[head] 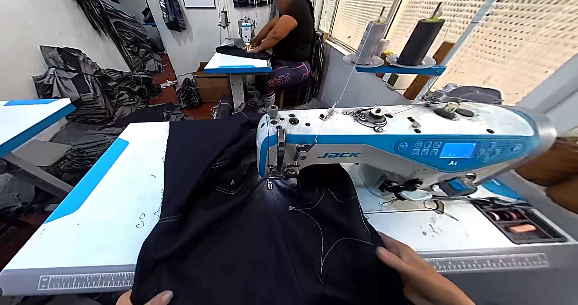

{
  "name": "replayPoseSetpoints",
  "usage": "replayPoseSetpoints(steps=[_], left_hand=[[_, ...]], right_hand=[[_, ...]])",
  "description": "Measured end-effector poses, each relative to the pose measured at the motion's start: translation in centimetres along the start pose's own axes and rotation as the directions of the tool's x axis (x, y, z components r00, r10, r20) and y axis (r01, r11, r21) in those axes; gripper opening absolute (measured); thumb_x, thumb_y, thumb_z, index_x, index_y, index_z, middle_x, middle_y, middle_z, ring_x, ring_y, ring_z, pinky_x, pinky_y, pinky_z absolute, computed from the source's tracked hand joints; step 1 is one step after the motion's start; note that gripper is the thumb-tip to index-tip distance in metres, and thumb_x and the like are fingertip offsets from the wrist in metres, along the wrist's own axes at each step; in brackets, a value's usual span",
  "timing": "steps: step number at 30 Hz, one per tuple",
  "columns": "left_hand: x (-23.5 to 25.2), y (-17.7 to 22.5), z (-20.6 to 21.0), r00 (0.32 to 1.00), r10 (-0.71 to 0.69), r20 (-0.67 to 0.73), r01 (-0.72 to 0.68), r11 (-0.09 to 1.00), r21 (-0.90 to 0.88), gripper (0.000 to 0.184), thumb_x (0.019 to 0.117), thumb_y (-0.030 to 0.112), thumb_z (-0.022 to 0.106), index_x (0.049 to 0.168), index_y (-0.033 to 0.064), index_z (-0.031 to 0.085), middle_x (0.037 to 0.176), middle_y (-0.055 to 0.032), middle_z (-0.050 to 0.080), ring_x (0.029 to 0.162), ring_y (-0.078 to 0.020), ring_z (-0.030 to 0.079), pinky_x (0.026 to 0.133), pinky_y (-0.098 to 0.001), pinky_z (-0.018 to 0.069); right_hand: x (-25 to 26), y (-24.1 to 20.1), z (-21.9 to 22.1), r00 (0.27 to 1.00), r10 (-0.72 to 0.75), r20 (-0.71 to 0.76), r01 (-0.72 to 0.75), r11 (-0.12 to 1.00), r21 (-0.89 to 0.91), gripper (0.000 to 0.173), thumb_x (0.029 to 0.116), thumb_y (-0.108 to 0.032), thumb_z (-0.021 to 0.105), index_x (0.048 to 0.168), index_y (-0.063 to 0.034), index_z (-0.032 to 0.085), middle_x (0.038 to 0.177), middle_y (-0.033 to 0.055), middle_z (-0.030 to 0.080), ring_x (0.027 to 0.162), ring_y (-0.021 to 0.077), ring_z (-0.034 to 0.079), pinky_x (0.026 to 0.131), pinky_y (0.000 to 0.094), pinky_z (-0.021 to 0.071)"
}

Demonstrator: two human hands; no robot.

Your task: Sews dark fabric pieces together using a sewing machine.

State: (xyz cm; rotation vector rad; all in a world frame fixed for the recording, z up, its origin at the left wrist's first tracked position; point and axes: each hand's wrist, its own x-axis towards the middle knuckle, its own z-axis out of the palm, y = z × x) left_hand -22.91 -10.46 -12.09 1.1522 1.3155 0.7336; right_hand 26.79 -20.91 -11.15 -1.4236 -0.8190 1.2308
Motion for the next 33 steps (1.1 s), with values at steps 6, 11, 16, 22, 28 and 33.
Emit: replayPoseSetpoints(steps=[6,11,16,22,28,33], left_hand=[[-0.4,2.6,1.1,0.970,0.147,-0.195,-0.078,0.943,0.322,0.033,0.0868,0.020,0.078,0.104,-0.0051,0.067,0.088,-0.0085,0.075,0.083,-0.0168,0.074,0.084,-0.0429,0.0622],[1.3,0.7,-3.3,0.972,0.115,-0.203,0.029,0.803,0.596,0.050,0.0898,0.038,0.074,0.102,-0.0101,0.070,0.093,-0.0257,0.072,0.092,-0.0376,0.071,0.090,-0.0634,0.0519],[1.7,1.1,-3.9,0.972,0.127,-0.200,0.030,0.772,0.635,0.053,0.0876,0.043,0.075,0.097,-0.0087,0.070,0.087,-0.0232,0.071,0.089,-0.0364,0.070,0.086,-0.0629,0.0512],[3.9,3.0,-3.9,0.959,0.195,-0.206,-0.001,0.727,0.687,0.054,0.0867,0.047,0.073,0.093,-0.0062,0.072,0.087,-0.0235,0.071,0.090,-0.0393,0.070,0.085,-0.0657,0.0494],[8.9,5.1,-2.6,0.944,0.219,-0.247,0.019,0.712,0.702,0.036,0.0915,0.030,0.079,0.090,-0.0053,0.071,0.083,-0.0223,0.070,0.088,-0.0392,0.068,0.083,-0.0643,0.0485],[12.0,7.5,-1.6,0.952,0.176,-0.249,0.058,0.696,0.716,0.035,0.0939,0.030,0.076,0.090,-0.0042,0.071,0.083,-0.0214,0.069,0.086,-0.0378,0.068,0.082,-0.0622,0.0491]], right_hand=[[2.2,-1.4,4.3,0.996,0.049,-0.074,-0.055,0.995,-0.088,0.039,0.0727,-0.024,0.086,0.103,-0.0073,0.069,0.087,0.0022,0.077,0.079,0.0127,0.075,0.075,0.0317,0.0646],[1.1,2.2,2.8,0.975,-0.142,-0.171,0.066,0.920,-0.387,0.036,0.0783,-0.028,0.080,0.106,-0.0066,0.071,0.090,-0.0016,0.076,0.085,0.0064,0.073,0.081,0.0315,0.0618],[0.5,2.4,2.8,0.962,-0.189,-0.198,0.080,0.885,-0.458,0.037,0.0810,-0.029,0.080,0.107,-0.0049,0.070,0.090,-0.0002,0.076,0.083,0.0058,0.073,0.081,0.0321,0.0613],[2.5,1.4,2.6,0.959,-0.226,-0.169,0.088,0.809,-0.581,0.045,0.0817,-0.042,0.077,0.108,-0.0062,0.071,0.091,0.0004,0.075,0.085,0.0073,0.072,0.081,0.0361,0.0596],[7.0,0.2,3.2,0.942,-0.270,-0.199,0.077,0.751,-0.656,0.044,0.0815,-0.042,0.077,0.105,-0.0051,0.071,0.088,0.0067,0.073,0.086,0.0173,0.071,0.080,0.0472,0.0551],[10.3,-1.3,3.4,0.942,-0.259,-0.211,0.056,0.744,-0.665,0.033,0.0858,-0.028,0.082,0.105,-0.0040,0.071,0.087,0.0092,0.072,0.084,0.0215,0.071,0.079,0.0505,0.0548]])
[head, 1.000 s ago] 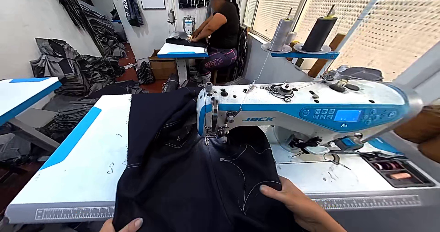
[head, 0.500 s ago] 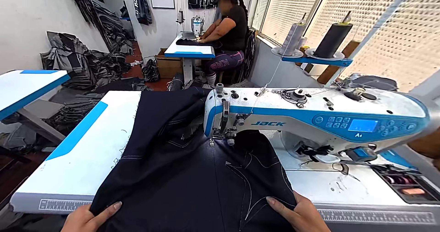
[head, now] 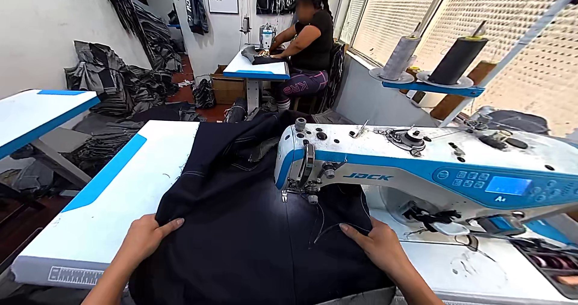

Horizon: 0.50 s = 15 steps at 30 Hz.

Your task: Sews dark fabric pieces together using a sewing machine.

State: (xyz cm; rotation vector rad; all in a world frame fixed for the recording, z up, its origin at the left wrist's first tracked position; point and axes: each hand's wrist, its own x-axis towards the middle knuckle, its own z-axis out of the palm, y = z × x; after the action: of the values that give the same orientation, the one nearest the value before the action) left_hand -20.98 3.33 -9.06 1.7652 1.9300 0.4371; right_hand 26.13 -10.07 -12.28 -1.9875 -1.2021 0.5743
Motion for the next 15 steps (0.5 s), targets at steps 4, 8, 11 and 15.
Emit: replayPoseSetpoints(steps=[4,8,11,15], left_hand=[[2.3,1.9,-0.1,1.000,-0.011,0.006,0.011,1.000,0.017,0.038,0.0956,0.032,0.074,0.094,-0.0058,0.070,0.087,-0.0233,0.070,0.089,-0.0388,0.068,0.084,-0.0618,0.0493],[5.7,2.9,0.2,0.999,-0.020,0.031,0.019,0.999,0.034,0.041,0.0965,0.034,0.072,0.098,-0.0071,0.071,0.095,-0.0264,0.070,0.099,-0.0426,0.067,0.091,-0.0644,0.0472],[7.4,3.8,0.6,1.000,-0.016,0.005,0.016,0.999,0.037,0.042,0.0968,0.035,0.072,0.097,-0.0074,0.071,0.097,-0.0282,0.070,0.103,-0.0458,0.066,0.093,-0.0668,0.0462],[5.6,2.7,0.8,0.997,0.039,-0.068,-0.046,0.993,-0.111,0.050,0.0952,0.030,0.075,0.126,-0.0074,0.062,0.113,-0.0323,0.067,0.113,-0.0489,0.063,0.099,-0.0675,0.0443]], right_hand=[[2.5,-1.5,0.3,1.000,0.014,-0.006,-0.014,0.997,-0.070,0.035,0.0892,-0.029,0.081,0.104,0.0008,0.070,0.087,0.0157,0.071,0.086,0.0293,0.070,0.081,0.0566,0.0522],[5.3,-2.0,0.9,0.999,-0.025,-0.041,0.020,0.994,-0.106,0.038,0.0885,-0.030,0.082,0.105,0.0021,0.071,0.092,0.0202,0.071,0.092,0.0350,0.069,0.083,0.0601,0.0506],[7.0,-2.5,1.0,0.999,0.023,-0.028,-0.027,0.990,-0.137,0.053,0.0875,-0.031,0.083,0.122,0.0054,0.066,0.113,0.0271,0.069,0.114,0.0411,0.064,0.100,0.0610,0.0450],[6.2,-1.5,0.3,0.997,0.073,-0.028,-0.067,0.983,0.173,0.052,0.0873,-0.027,0.083,0.126,0.0021,0.064,0.115,0.0212,0.069,0.111,0.0312,0.066,0.098,0.0546,0.0504]])
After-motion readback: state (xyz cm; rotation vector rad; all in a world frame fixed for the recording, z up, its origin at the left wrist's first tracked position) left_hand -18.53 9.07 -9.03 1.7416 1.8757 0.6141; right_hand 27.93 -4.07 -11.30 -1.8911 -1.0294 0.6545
